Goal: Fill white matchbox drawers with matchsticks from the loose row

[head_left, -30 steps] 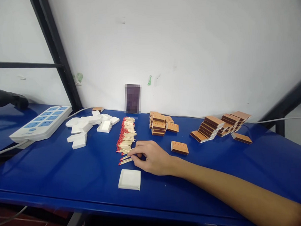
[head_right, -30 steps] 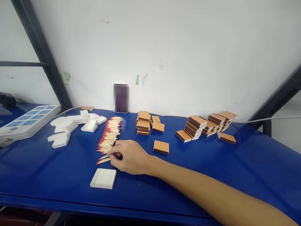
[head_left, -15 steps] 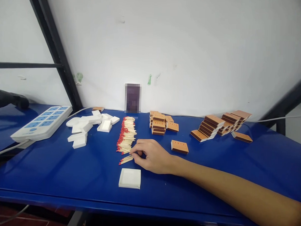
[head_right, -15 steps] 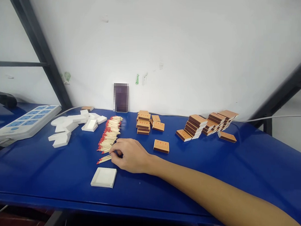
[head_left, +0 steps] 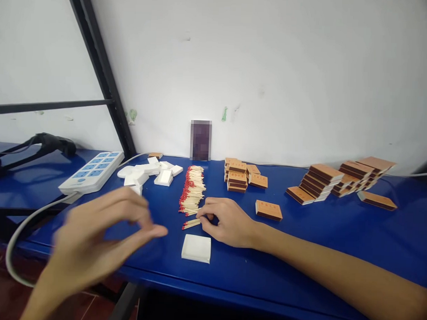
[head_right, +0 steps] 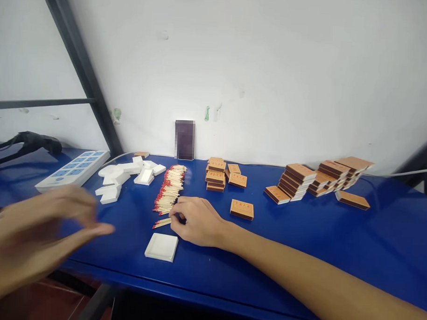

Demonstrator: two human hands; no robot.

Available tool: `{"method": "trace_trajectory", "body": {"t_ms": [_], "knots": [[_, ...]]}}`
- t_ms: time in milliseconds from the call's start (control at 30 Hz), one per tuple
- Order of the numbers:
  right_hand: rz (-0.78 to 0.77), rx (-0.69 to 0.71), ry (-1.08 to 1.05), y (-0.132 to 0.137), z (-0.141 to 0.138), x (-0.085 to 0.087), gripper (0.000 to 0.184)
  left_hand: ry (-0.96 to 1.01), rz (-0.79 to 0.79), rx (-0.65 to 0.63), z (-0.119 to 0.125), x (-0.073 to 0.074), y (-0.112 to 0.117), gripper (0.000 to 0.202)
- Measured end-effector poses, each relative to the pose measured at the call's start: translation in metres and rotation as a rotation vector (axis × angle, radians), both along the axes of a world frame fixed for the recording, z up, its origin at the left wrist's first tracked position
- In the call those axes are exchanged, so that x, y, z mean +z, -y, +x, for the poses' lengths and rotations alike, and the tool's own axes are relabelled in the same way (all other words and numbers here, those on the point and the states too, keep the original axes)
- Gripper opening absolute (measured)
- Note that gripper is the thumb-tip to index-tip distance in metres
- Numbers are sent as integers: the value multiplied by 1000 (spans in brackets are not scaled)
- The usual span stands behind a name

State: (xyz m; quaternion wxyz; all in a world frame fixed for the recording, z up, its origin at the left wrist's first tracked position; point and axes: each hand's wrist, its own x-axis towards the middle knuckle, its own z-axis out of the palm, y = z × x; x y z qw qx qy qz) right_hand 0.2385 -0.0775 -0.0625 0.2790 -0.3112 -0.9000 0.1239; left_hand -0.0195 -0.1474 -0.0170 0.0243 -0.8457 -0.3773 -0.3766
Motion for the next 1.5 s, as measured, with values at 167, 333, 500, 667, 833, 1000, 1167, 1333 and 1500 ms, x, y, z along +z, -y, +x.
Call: {"method": "trace_trajectory", "body": {"t_ms": [167, 333, 500, 667, 833, 1000, 1167, 1333, 1500], "knots": [[-16, -37, -16, 2, -1, 0, 18, -131, -342, 10, 30, 9, -31, 20], [-37, -114, -52, -3, -3, -1, 15, -284, -422, 20, 32, -8, -40, 17], [-118, -135, -76, -9, -6, -1, 8, -347, -428, -6, 31, -12, -39, 28], [-148, -85, -100, -10, -6, -1, 9, -360, -414, -3, 30, -14, -38, 28], [-177, -79, -63, -11, -6, -1, 11, -342, -436, -23, 29, -18, -37, 23], [-190, -79, -36, -10, -5, 0, 11, -288, -462, -13, 27, -20, -33, 19], [-169, -82, -46, -7, -5, 1, 10, -335, -426, -36, 26, -23, -29, 32], [-139, -55, -35, -5, -6, 2, 13, -361, -389, -18, 27, -25, -28, 37], [-116, -52, -9, -3, -5, 2, 15, -351, -381, 22, 30, -26, -28, 41]]}}
